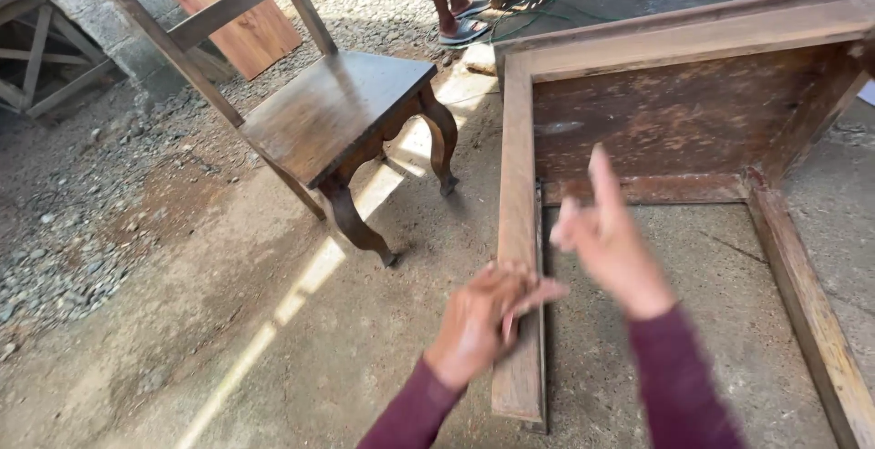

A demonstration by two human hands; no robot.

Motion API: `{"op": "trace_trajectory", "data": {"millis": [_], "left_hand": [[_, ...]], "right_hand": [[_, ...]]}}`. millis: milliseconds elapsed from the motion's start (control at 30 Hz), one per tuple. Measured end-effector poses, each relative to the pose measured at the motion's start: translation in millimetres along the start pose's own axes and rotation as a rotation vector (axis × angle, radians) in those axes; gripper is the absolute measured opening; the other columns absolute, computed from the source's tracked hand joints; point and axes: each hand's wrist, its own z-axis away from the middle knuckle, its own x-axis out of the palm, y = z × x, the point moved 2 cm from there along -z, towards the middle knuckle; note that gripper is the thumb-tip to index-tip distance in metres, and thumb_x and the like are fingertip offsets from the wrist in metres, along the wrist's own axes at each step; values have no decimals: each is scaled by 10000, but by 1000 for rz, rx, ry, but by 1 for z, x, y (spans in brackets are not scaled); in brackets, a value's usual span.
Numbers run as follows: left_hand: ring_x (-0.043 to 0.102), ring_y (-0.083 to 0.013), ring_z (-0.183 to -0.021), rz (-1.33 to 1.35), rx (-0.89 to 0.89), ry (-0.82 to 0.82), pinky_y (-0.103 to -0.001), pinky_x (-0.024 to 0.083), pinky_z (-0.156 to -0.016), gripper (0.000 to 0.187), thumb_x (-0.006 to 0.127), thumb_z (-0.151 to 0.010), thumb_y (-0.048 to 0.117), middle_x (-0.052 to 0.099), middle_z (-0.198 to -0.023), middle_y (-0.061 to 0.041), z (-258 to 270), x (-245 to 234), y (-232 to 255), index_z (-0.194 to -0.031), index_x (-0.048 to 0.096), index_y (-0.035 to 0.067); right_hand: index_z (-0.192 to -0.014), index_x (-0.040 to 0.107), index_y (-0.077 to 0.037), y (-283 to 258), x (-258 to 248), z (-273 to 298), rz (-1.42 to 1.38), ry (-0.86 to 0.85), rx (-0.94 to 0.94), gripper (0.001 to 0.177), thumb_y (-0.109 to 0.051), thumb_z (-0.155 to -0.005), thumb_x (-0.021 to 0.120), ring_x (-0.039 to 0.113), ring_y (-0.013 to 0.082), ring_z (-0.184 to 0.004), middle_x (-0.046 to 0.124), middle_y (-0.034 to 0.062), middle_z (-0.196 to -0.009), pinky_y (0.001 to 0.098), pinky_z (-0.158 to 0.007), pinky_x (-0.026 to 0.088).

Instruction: The person sands the edges and corners of a wooden furniture frame using a sanding block. They work on different sides of the frame, holding it with one hand while sanding with the other.

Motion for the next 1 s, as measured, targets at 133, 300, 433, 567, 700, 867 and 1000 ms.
{"op": "trace_trajectory", "data": {"millis": [133,300,433,567,700,867,1000], "left_hand": [[717,-278,-796,-101,-86,-62,-438,619,-739,282,649,-940,50,766,-1010,-134,-70,31,-74,-1186,759,136],[707,-344,-807,-254,-126,51,-477,570,-752,160,680,-957,158,747,-917,-140,-107,54,-108,-1059,800,133],[731,-258,-800,-50,-135,-25,-462,534,-953,227,555,-954,114,761,-1000,-122,-42,13,-44,-1068,746,69],[762,-360,-1008,-86,26,142,-531,503,-1032,228,539,-979,61,751,-1067,-213,49,-27,40,-1123,696,-21],[776,-343,-1005,-97,-28,150,-491,495,-1002,246,534,-977,57,774,-1100,-158,67,2,10,-1147,712,43],[556,-178,-479,-22,-141,67,-369,505,-417,252,599,-1029,190,772,-799,-81,-39,29,-97,-1164,811,192],[659,-137,-638,-121,-228,250,-337,591,-638,222,670,-1009,249,773,-884,-92,-56,40,-129,-1161,778,129]], "right_hand": [[-1526,275,-87,-157,-54,-63,84,56,-109,541,-268,-1086,533,665,136,-640,661,33,-739,293,-624,600],[-1102,648,-78,-132,-115,-153,255,145,-102,155,-218,-1046,612,666,38,-728,716,-93,-842,231,-534,393],[-1201,603,20,-118,-64,-68,356,85,-390,178,-114,-1185,488,658,154,-693,705,100,-832,255,-673,525],[-1509,567,-160,43,-11,64,43,52,140,527,-301,-1002,523,629,156,-746,709,112,-1039,300,-625,588],[-1531,481,-198,99,39,129,-83,-131,535,754,-620,-918,358,690,291,-1177,687,163,-1306,502,-901,627],[-1629,97,-114,57,84,161,131,-113,251,828,-582,-975,293,172,344,-1549,154,183,-1682,536,-1215,216],[-1656,109,-110,38,99,164,274,-65,273,884,-548,-925,346,153,339,-1512,33,166,-1742,497,-1179,235]]}}
